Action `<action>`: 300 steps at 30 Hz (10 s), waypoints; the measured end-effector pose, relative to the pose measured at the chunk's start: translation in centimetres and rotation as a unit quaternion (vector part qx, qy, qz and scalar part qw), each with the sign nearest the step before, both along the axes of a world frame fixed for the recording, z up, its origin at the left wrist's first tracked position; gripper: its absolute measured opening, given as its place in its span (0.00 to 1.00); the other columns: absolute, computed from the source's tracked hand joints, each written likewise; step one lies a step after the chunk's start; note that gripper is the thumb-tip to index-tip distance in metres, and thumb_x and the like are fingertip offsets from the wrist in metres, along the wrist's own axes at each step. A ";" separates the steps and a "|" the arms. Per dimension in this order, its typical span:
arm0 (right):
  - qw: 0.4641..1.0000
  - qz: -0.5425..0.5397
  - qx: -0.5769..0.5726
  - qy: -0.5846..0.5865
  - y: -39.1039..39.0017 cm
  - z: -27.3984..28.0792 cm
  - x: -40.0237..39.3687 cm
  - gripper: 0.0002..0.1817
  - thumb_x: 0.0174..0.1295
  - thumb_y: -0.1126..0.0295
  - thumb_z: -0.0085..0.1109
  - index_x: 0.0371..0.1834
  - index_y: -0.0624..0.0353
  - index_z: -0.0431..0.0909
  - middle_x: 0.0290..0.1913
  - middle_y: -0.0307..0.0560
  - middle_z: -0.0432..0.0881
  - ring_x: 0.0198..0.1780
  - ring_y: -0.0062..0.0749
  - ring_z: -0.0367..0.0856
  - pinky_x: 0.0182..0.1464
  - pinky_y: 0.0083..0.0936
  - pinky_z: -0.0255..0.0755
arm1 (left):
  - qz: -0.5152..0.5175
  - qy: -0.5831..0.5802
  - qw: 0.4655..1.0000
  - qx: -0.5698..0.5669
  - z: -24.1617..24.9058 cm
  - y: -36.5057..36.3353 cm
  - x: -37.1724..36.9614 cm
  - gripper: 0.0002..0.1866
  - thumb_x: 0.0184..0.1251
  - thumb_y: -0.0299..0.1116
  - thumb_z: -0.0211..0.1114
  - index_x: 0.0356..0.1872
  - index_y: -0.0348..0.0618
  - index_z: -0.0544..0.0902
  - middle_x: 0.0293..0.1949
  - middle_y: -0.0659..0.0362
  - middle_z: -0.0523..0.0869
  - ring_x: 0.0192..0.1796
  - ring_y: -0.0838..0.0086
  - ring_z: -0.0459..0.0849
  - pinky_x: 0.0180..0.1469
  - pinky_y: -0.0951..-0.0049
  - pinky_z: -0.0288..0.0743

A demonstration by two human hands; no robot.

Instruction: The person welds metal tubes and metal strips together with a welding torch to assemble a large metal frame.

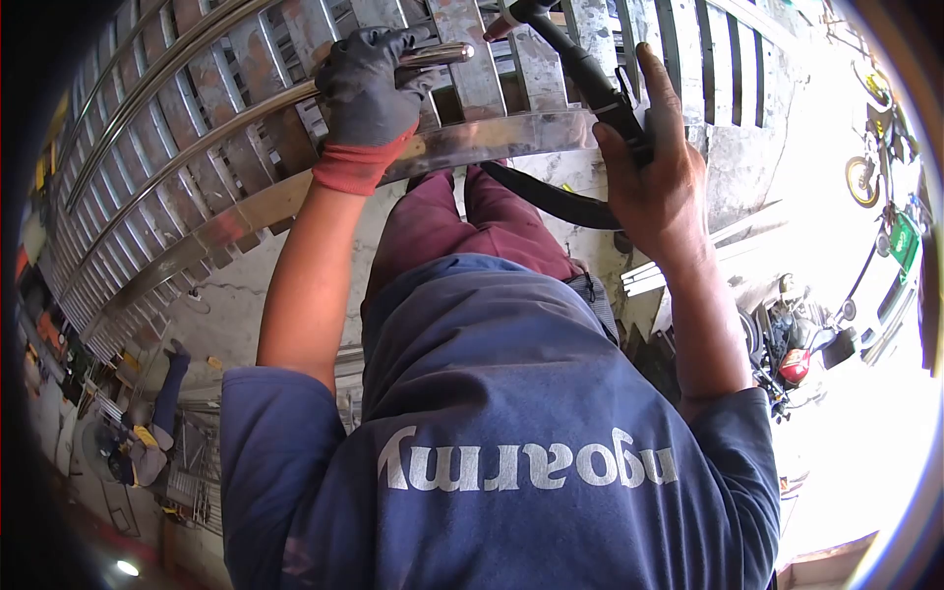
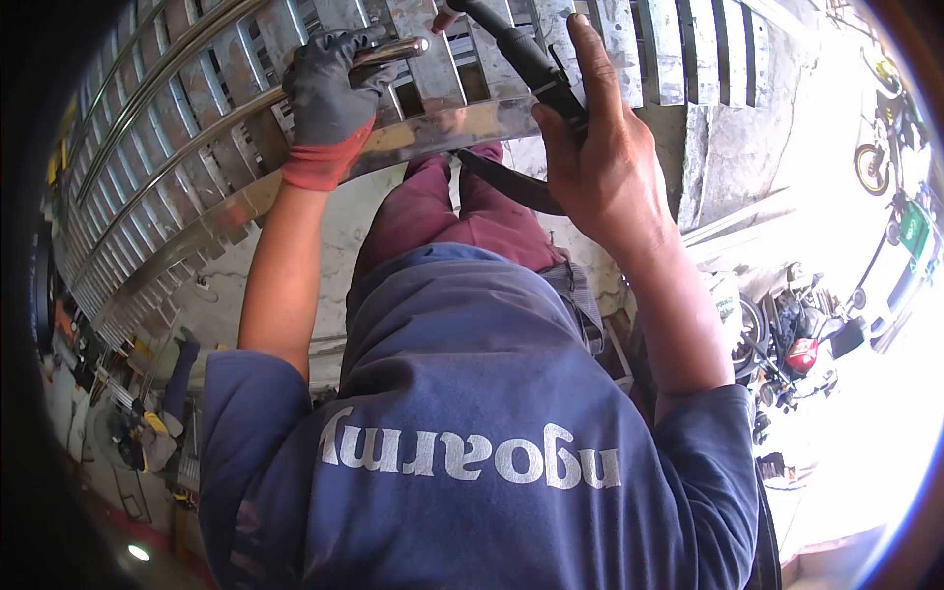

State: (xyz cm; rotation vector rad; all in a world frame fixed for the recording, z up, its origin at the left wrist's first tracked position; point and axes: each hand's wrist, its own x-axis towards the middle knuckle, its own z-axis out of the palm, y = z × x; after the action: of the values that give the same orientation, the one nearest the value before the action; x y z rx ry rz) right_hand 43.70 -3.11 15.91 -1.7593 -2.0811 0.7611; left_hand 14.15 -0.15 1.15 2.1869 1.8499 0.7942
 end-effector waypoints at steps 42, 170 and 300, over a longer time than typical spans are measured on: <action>0.998 0.051 -0.028 -0.006 1.0 -0.5 -1.6 0.35 0.78 0.69 0.66 0.87 0.43 0.68 0.53 0.68 0.90 0.51 0.69 0.92 0.52 0.57 0.89 | -0.025 0.040 0.990 0.134 -2.1 2.3 -1.0 0.09 0.66 0.45 0.80 0.43 0.59 0.98 0.37 0.60 0.91 0.43 0.57 0.89 0.44 0.52 0.78; 0.961 0.047 0.084 -0.258 8.2 -3.9 6.9 0.43 0.74 0.53 0.71 0.86 0.64 0.66 0.66 0.65 0.78 0.68 0.62 0.82 0.65 0.56 0.78 | 0.147 0.089 0.985 0.029 10.6 -21.1 3.5 0.25 0.80 0.36 0.73 0.75 0.51 0.86 0.38 0.57 0.91 0.41 0.58 0.88 0.63 0.49 0.84; 0.409 -0.561 0.101 0.713 -21.6 -8.5 48.4 0.14 0.89 0.68 0.46 0.55 0.74 0.70 0.44 0.58 0.76 0.47 0.48 0.80 0.60 0.58 0.80 | -0.013 -0.771 0.608 -0.187 20.7 -25.2 -7.8 0.21 0.91 0.47 0.62 0.68 0.42 0.87 0.49 0.64 0.89 0.47 0.80 0.84 0.55 0.74 0.81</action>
State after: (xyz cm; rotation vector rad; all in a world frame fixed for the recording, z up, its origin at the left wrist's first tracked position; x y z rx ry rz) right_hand 92.07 -24.73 7.46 -0.9764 0.2833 0.8305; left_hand 6.34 -25.38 21.88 0.5242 0.7931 1.3748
